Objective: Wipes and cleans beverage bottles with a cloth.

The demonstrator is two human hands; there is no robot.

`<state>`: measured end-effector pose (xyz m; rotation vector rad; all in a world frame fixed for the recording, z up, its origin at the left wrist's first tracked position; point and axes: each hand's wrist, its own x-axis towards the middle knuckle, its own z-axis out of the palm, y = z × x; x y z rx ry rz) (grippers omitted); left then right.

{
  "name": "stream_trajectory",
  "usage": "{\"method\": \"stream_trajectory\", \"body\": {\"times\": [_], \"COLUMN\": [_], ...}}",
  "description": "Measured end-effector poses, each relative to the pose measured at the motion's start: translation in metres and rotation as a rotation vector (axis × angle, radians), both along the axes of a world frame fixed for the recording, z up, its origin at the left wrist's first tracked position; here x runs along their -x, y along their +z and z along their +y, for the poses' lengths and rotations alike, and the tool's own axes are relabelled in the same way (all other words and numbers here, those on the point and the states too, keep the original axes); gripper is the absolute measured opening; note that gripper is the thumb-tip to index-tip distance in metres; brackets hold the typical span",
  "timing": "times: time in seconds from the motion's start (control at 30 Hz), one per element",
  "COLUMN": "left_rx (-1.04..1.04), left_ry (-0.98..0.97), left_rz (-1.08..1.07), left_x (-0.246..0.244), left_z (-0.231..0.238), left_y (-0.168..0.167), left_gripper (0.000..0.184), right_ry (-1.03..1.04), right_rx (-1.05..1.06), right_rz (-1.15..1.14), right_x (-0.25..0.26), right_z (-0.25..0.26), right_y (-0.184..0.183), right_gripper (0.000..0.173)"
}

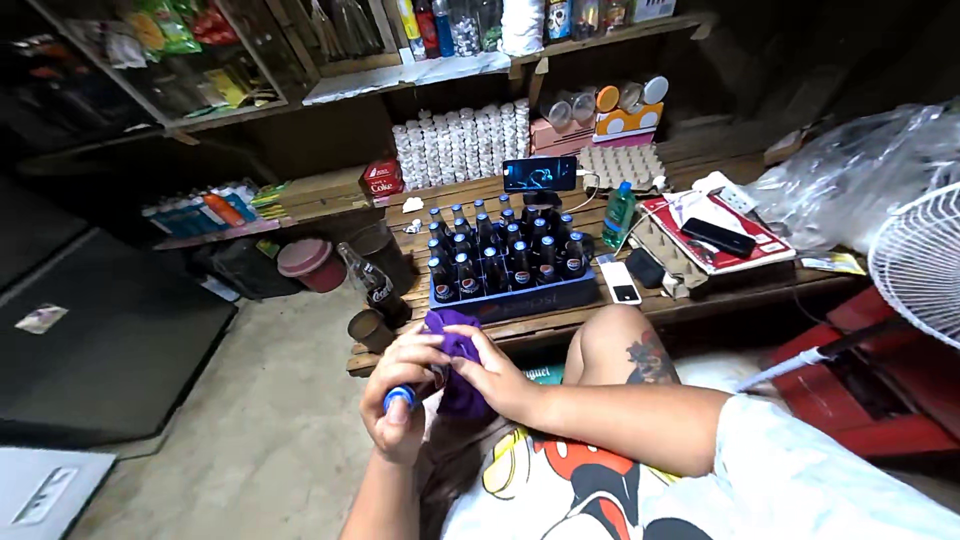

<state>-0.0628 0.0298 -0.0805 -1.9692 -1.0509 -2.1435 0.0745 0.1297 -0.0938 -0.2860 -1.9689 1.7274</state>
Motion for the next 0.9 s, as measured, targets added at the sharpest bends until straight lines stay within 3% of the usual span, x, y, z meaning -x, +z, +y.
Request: {"method": "stream_trajectory", "body": {"times": [0.17, 0.27, 0.4, 0.53, 0.63, 0.8, 0.9], "left_rx": [-0.007, -0.010, -0.025, 0.003, 0.020, 0.036, 0.053], "left_ry": [0.069, 0.059, 0.050, 0.103, 0.126, 0.123, 0.136], "left_rz": [-0.093, -0.127, -0.158, -0.129, -0.098, -0.022, 0.027], "left_x": [0.008, 0.007, 0.010, 0.011, 0.008, 0.006, 0.002], "left_z": [-0.002, -0.002, -0.003, -0.005, -0.006, -0.002, 0.005], "left_y": [-0.001, -0.001, -0.004, -0.003, -0.003, 0.001, 0.003], "left_gripper": [0.048, 0.050, 0.051, 0.055, 0.055, 0.052, 0.052], "right_ry": [0.023, -0.024, -0.027, 0.021, 0.026, -0.024, -0.010], "right_rx": [-0.263, -0.479, -0.608, -0.445, -0.342, -0.278, -0.237], "right_rz": [0.080, 0.196, 0.307, 0.234, 0.127, -0.131, -0.161], "right_x": [-0.007, 0.001, 0.023, 0.034, 0.033, 0.021, 0.016], "right_z": [-0.019, -0.025, -0.009, 0.004, 0.014, 0.027, 0.029], "right_y": [0.024, 0.026, 0.019, 0.013, 0.000, -0.034, -0.041], "right_gripper": [0.049, 0.048, 0.048, 0.053, 0.046, 0.048, 0.049]}}
